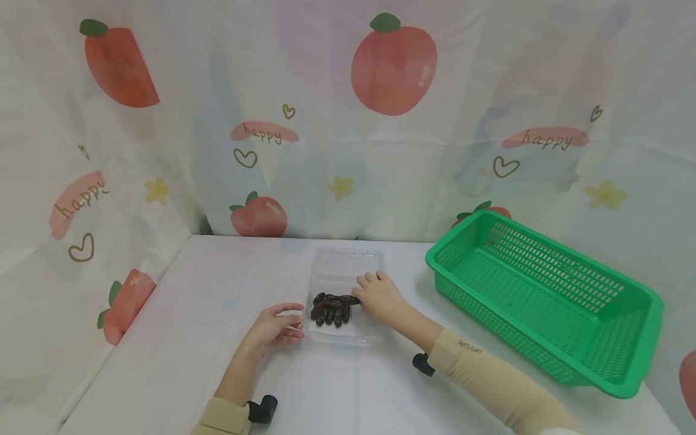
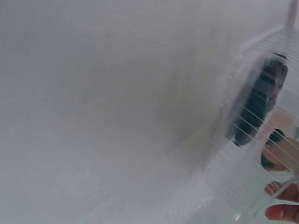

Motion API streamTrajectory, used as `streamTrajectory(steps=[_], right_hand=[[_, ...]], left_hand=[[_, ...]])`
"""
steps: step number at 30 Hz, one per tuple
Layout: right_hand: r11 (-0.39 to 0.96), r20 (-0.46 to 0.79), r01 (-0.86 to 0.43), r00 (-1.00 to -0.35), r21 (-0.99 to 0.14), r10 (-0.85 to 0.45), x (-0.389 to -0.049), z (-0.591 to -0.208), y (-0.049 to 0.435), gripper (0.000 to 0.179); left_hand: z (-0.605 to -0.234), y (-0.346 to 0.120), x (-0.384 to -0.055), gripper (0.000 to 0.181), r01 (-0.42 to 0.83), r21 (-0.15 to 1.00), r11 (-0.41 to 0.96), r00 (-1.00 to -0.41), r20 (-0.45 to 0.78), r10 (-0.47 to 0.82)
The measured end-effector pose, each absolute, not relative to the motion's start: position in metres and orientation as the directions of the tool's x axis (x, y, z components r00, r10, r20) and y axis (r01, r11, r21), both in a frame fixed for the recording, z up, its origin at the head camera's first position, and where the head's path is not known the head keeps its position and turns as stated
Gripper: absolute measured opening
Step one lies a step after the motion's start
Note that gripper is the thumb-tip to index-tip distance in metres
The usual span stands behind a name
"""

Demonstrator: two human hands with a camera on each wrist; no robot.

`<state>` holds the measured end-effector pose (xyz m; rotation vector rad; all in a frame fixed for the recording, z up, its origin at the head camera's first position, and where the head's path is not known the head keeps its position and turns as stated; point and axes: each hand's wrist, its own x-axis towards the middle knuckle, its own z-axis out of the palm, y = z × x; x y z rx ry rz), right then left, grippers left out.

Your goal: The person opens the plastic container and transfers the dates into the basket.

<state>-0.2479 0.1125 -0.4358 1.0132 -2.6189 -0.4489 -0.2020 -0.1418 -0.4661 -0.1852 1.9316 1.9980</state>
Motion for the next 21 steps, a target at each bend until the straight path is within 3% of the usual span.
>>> streamTrajectory(steps=[12,21], right_hand=[[0.735,0.395,-0.582,-0.620,0.347,-0.677,-0.249,-0.423,0.141,0.018],[0.807,0.480,-0.513,-0.651,0.293,-0.588,-0.252,-0.401,0.174,0.020]], left_hand=[[-0.470,-0.139,-0.205,0.036,-0.390,0.921,0.020,-0.914,-0.390,0.110],[-0.473,-0.140,-0.207,0.037,-0.384,0.923,0.028,-0.917,-0.384,0.105]])
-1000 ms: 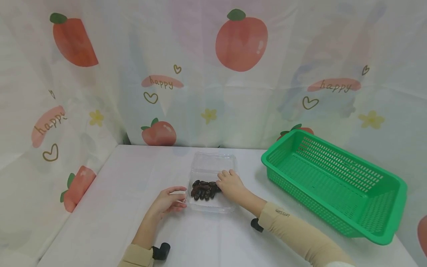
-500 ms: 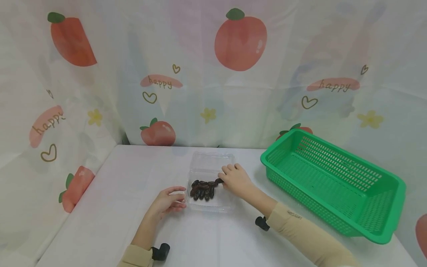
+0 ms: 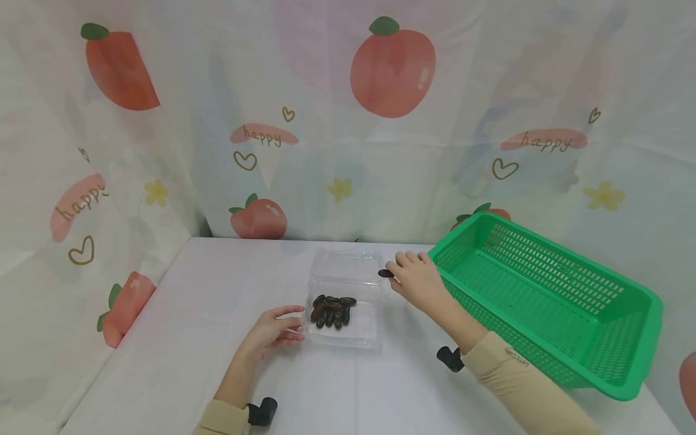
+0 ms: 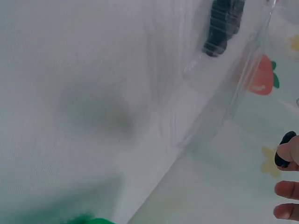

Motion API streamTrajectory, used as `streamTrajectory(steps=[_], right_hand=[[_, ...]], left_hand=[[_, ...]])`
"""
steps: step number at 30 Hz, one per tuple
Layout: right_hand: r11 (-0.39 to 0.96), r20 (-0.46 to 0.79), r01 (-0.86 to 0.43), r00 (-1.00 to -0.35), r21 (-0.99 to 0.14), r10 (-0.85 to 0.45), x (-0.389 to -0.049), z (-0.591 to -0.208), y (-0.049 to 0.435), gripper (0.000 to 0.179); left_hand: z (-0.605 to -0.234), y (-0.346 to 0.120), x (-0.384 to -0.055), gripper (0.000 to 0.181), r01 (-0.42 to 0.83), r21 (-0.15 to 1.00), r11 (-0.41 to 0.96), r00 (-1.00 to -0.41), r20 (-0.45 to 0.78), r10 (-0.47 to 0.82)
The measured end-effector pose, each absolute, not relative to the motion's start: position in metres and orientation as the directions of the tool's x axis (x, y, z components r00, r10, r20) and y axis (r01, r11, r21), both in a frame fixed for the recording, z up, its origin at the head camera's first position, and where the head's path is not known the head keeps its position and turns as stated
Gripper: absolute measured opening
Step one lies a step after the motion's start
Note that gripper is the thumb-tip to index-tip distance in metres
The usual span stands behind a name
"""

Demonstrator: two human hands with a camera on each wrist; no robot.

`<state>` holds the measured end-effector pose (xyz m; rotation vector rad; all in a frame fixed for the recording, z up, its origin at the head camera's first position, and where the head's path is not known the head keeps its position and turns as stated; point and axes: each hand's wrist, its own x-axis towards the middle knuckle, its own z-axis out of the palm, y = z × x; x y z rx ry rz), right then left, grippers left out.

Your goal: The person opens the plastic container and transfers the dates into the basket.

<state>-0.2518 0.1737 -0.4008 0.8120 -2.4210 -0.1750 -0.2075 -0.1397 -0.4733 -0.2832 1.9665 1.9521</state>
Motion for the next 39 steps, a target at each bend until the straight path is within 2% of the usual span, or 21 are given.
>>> streamTrajectory(steps=[5,16,25,39], right_hand=[[0.852,0.545,-0.472,-0.663,0.228,-0.513,-0.257,-0.394,0.198,0.018],[0.936,0.477,-0.336,-0.809,0.107,-0.345,-0.268,-0.397,0.250,0.020],[0.973,0.326,-0.223,-0.917,0.058,-0.229,-0.271,-0.400,0.281,0.025],[0.981,0.109,-0.168,-0.978,0.092,-0.178,-0.267,-0.403,0.298,0.032]], left_hand=[[-0.472,-0.139,-0.207,0.037,-0.385,0.922,0.025,-0.917,-0.386,0.103],[-0.473,-0.139,-0.207,0.038,-0.375,0.927,0.020,-0.920,-0.374,0.119],[-0.470,-0.139,-0.206,0.040,-0.371,0.928,0.013,-0.920,-0.370,0.131],[-0.472,-0.139,-0.207,0.037,-0.379,0.925,0.036,-0.919,-0.381,0.107]])
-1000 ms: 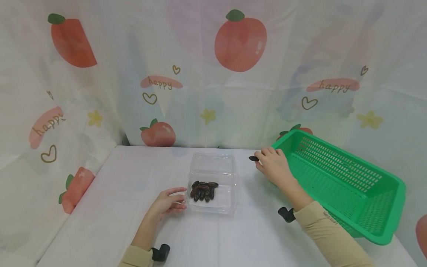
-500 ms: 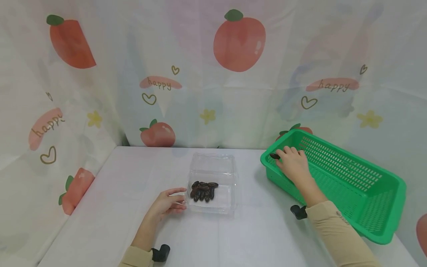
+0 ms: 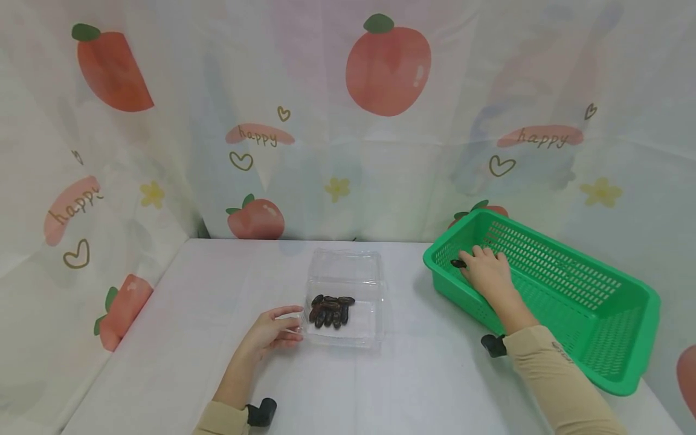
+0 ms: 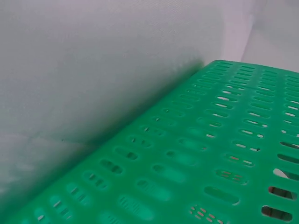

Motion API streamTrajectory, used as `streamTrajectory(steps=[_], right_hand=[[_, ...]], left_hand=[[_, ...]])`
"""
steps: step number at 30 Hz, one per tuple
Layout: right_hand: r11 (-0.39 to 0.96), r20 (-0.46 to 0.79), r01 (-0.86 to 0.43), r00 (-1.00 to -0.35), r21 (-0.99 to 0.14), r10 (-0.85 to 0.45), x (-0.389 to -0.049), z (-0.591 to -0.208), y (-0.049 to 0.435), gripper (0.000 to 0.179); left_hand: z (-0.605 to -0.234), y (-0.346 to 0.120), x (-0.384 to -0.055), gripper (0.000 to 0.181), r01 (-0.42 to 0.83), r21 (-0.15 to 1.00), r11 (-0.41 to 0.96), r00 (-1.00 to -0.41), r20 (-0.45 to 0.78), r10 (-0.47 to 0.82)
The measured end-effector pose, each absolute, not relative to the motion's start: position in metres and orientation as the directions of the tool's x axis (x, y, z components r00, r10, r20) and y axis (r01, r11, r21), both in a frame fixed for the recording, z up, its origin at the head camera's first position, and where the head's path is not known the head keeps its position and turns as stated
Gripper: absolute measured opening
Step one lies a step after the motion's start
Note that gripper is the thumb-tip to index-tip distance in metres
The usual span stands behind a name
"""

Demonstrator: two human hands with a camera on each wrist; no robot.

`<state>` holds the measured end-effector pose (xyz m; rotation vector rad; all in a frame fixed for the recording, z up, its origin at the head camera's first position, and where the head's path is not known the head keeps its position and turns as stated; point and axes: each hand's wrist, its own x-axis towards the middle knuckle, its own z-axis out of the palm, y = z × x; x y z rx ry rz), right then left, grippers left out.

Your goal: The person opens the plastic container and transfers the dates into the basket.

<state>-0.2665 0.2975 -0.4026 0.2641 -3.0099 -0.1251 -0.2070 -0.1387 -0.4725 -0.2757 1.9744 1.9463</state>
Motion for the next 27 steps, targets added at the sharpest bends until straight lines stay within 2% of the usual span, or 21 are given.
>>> streamTrajectory(steps=[12,23,27], right_hand=[[0.983,-0.053,-0.158,-0.987,0.088,-0.154,-0.2681,-0.4083,0.3035,0.028],[0.987,-0.119,-0.152,-0.982,0.051,-0.146,-0.2679,-0.4066,0.3013,0.025],[0.989,-0.100,-0.143,-0.985,0.035,-0.139,-0.2696,-0.4078,0.3019,0.028]], left_hand=[[-0.4737,-0.1376,-0.2076,0.037,-0.387,0.922,0.032,-0.916,-0.388,0.101],[-0.4746,-0.1393,-0.2087,0.036,-0.398,0.917,0.027,-0.912,-0.399,0.092],[-0.4740,-0.1400,-0.2081,0.037,-0.390,0.920,0.027,-0.915,-0.391,0.103]])
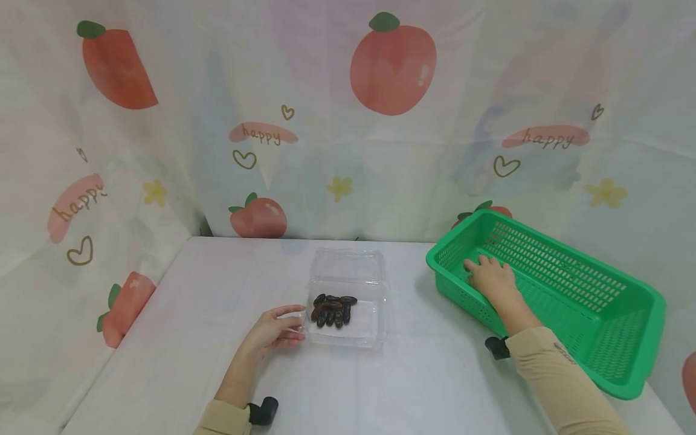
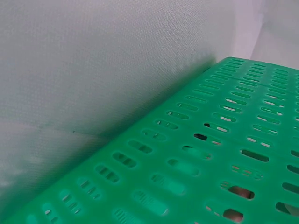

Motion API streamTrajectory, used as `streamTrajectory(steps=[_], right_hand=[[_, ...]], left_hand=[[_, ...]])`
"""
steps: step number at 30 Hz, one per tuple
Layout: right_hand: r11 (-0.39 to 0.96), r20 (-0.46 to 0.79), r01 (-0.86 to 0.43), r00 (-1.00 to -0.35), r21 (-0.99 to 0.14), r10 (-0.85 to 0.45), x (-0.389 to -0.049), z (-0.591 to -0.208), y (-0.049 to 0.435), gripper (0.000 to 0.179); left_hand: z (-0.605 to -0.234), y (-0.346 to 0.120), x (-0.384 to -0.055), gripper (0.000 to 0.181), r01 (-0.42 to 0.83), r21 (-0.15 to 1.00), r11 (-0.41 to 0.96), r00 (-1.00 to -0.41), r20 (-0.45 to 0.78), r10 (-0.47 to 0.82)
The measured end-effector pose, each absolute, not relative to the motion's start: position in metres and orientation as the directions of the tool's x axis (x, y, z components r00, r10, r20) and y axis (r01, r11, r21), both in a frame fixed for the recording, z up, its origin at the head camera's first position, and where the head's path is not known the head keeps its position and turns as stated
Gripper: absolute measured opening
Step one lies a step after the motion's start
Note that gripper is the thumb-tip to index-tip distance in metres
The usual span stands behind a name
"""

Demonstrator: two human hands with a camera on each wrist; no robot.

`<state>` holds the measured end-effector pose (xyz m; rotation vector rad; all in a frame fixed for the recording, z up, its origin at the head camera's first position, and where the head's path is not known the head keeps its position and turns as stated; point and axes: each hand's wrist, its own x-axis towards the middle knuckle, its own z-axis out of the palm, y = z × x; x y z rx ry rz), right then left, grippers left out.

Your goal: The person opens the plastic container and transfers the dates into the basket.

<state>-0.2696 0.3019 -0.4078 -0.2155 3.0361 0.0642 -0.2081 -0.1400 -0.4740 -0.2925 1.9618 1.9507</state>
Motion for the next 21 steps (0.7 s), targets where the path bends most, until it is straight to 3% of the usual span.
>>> streamTrajectory(steps=[11,21], right_hand=[[0.985,0.196,-0.166,-0.966,0.035,-0.170,-0.270,-0.406,0.297,0.030],[0.952,0.435,-0.306,-0.855,0.016,-0.282,-0.262,-0.396,0.255,0.029]], left_hand=[[-0.469,-0.140,-0.205,0.042,-0.378,0.926,0.006,-0.915,-0.374,0.150],[-0.471,-0.140,-0.206,0.039,-0.384,0.923,0.009,-0.915,-0.382,0.127]])
